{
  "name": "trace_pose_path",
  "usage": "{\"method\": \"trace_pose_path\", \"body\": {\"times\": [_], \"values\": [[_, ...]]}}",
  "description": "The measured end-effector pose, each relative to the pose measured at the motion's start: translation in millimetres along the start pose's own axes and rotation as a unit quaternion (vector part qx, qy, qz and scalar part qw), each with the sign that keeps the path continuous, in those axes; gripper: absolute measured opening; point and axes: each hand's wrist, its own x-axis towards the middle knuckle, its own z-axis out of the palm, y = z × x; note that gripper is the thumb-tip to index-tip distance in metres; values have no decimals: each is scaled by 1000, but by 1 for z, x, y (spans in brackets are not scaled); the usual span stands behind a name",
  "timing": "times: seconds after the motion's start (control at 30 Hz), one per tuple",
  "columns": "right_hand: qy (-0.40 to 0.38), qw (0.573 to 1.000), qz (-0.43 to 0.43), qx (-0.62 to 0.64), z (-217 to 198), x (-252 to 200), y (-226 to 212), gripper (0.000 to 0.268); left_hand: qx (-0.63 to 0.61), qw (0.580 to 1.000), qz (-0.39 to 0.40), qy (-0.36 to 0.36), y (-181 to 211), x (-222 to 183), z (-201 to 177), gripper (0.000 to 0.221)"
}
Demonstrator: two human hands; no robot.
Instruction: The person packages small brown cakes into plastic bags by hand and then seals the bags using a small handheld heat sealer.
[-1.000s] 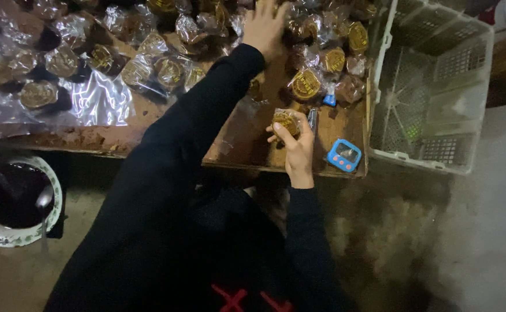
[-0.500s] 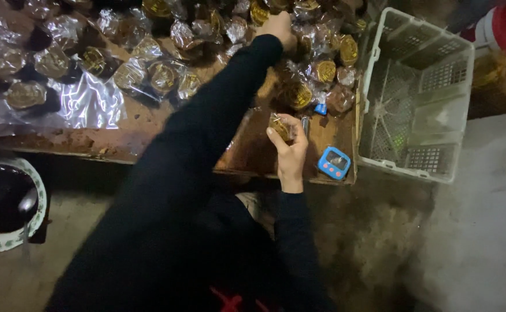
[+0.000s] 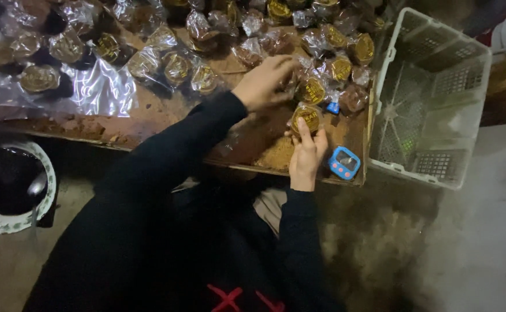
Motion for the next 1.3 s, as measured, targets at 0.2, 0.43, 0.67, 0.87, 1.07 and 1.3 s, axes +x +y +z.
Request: {"method": "trace_pose_path", "body": {"times": [0.2,0.43,0.67,0.87,1.07,1.3], "values": [[22,999,27,-29,5,-14,-10,63,270,960,78,8,-23,23,34,42],[-86,987,-118,-67,-26,2,22,58,-194,979,-54,7,51,-33,-8,68],[-265,935,-215,-93,13,-24,-15,78,-379,897,-225,43,97,-63,-19,37],[-273,904,-205,-258,10,-28,-32,43,-133,973,-165,92,123,-100,-28,50],[-125,906,-227,-334,2,-14,-46,31,262,932,-200,153,126,-157,-31,81],[-213,573,-402,-682,19,-9,-30,42,326,902,-231,165,90,-163,-7,58]]}}
